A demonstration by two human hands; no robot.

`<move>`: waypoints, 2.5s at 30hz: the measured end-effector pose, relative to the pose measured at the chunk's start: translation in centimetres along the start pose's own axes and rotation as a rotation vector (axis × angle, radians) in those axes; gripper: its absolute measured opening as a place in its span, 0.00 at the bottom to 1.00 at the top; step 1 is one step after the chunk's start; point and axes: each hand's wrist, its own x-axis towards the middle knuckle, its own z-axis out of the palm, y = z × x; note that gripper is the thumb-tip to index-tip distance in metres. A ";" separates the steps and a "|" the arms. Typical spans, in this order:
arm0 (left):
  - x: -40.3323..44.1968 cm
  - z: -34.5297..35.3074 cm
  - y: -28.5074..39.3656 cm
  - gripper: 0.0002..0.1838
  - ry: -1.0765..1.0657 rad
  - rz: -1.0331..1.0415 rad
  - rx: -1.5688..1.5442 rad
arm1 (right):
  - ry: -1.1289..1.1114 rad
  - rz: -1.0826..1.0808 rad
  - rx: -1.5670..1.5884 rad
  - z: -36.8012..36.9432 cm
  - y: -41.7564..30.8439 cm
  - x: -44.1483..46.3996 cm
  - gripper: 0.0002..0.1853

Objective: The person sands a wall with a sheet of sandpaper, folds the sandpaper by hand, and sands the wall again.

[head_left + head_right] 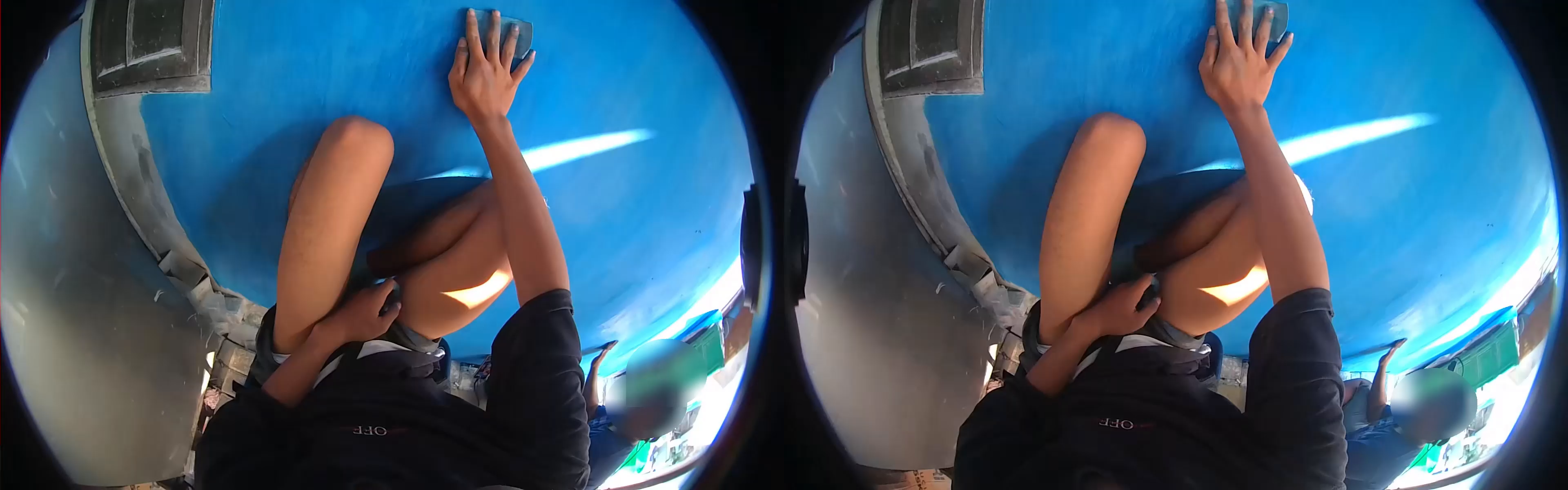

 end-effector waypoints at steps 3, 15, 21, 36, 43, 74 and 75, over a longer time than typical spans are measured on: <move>0.0 0.2 0.0 0.30 -0.019 -0.028 -0.037 | 0.016 0.011 0.027 0.2 -0.1 0.1 0.28; 0.6 1.0 1.9 0.24 -0.011 -0.040 0.077 | 0.091 0.031 0.107 1.0 -0.2 0.5 0.28; -1.3 -2.4 4.8 0.21 -0.408 0.255 0.582 | 0.110 0.008 0.264 -1.2 -3.2 1.5 0.26; -10.8 -11.1 -1.6 0.17 0.059 -0.082 -0.283 | -0.046 -0.125 -0.043 2.1 0.2 -0.5 0.27; -9.6 -9.4 1.6 0.15 0.125 -0.163 -0.201 | -0.261 0.048 0.067 -3.3 -2.1 -1.1 0.25; 10.5 -23.2 0.9 0.09 1.609 0.504 0.243 | -1.043 0.541 1.938 -21.1 -5.4 -15.9 0.31; 11.6 -24.3 2.2 0.10 1.660 0.632 0.312 | -1.052 0.847 2.033 -21.3 -5.3 -16.5 0.31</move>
